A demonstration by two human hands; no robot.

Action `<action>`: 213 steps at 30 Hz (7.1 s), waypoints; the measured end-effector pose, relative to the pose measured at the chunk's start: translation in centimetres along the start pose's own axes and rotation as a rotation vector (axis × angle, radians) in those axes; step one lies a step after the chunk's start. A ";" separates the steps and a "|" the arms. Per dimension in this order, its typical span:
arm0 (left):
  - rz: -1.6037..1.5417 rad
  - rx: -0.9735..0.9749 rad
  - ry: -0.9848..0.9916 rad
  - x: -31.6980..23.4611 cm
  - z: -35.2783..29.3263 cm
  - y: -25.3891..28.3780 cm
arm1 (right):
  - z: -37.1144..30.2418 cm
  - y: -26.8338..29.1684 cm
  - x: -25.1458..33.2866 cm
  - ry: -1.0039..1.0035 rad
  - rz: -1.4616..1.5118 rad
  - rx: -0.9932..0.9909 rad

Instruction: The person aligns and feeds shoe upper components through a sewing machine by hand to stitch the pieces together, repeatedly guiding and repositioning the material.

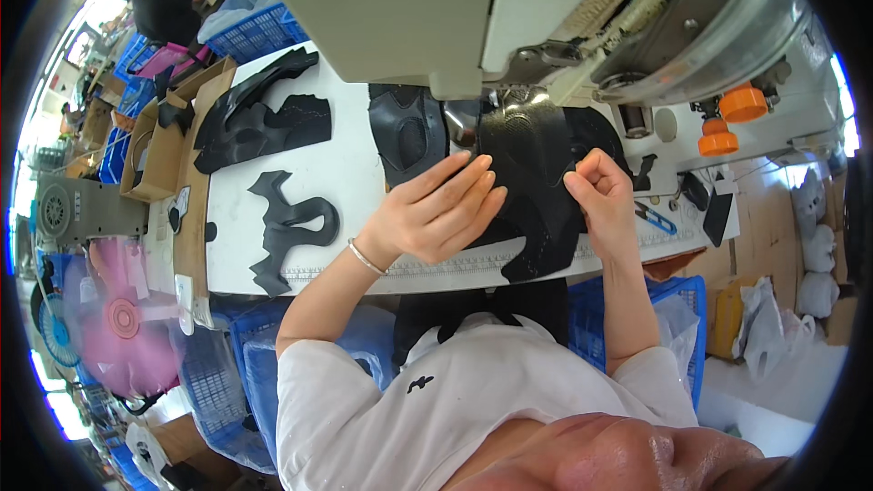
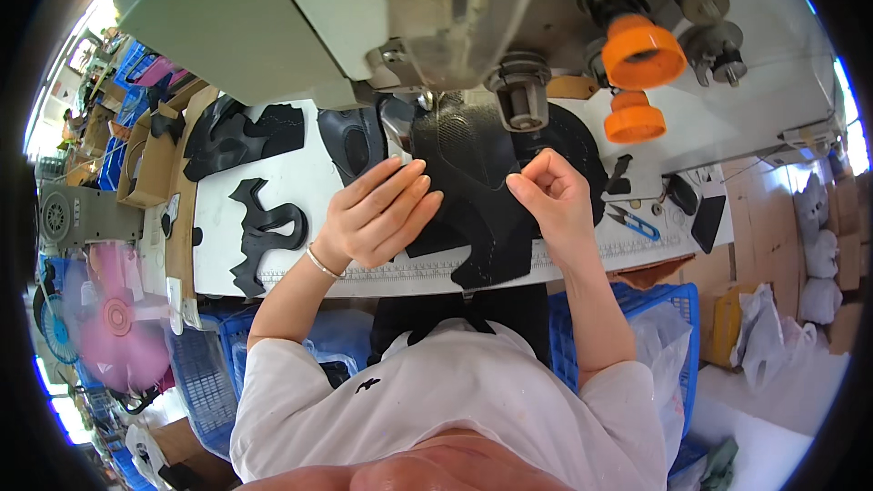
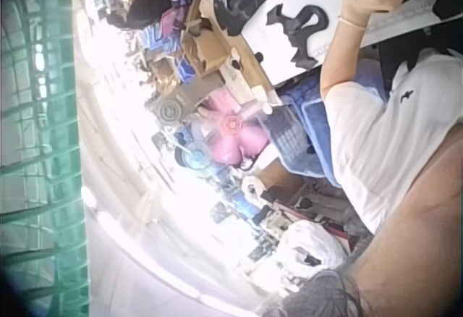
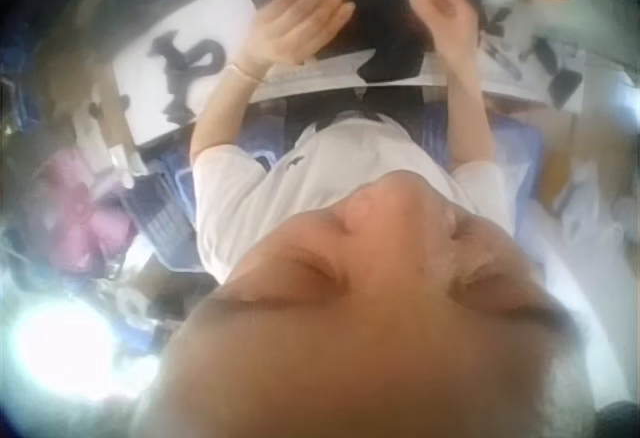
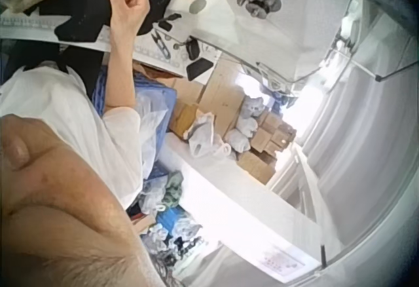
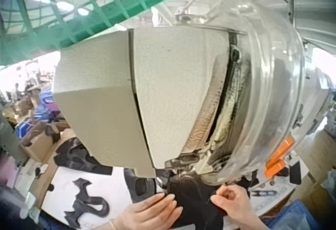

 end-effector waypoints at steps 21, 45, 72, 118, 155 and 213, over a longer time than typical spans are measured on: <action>0.089 -0.129 0.039 0.6 0.0 0.4 | 0.1 0.7 1.7 0.156 -0.090 -0.170; 0.005 -0.068 0.018 4.4 -0.1 -0.3 | 2.4 0.1 1.6 0.183 0.022 -0.067; 0.113 0.072 0.403 0.0 1.0 -1.6 | 0.9 -4.4 1.1 0.298 0.137 -0.193; 0.338 0.197 0.338 2.9 4.1 -2.6 | 0.1 -5.6 9.0 1.008 -1.338 -0.147; -0.726 0.087 0.671 16.8 -1.9 -8.6 | -1.9 -9.3 9.4 1.012 -1.418 -0.372; 0.253 1.138 0.726 20.4 -30.7 3.0 | 7.7 2.7 -0.9 0.308 -1.363 -0.081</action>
Point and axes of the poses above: each hand's wrist, its own z-axis towards the middle knuckle, its own y-axis out of the back of the hand, x = y × z, the point moved 10 cm from there along z, towards the middle knuckle, and after that the axes turned 11 degrees about -y, right-handed, at the moved point
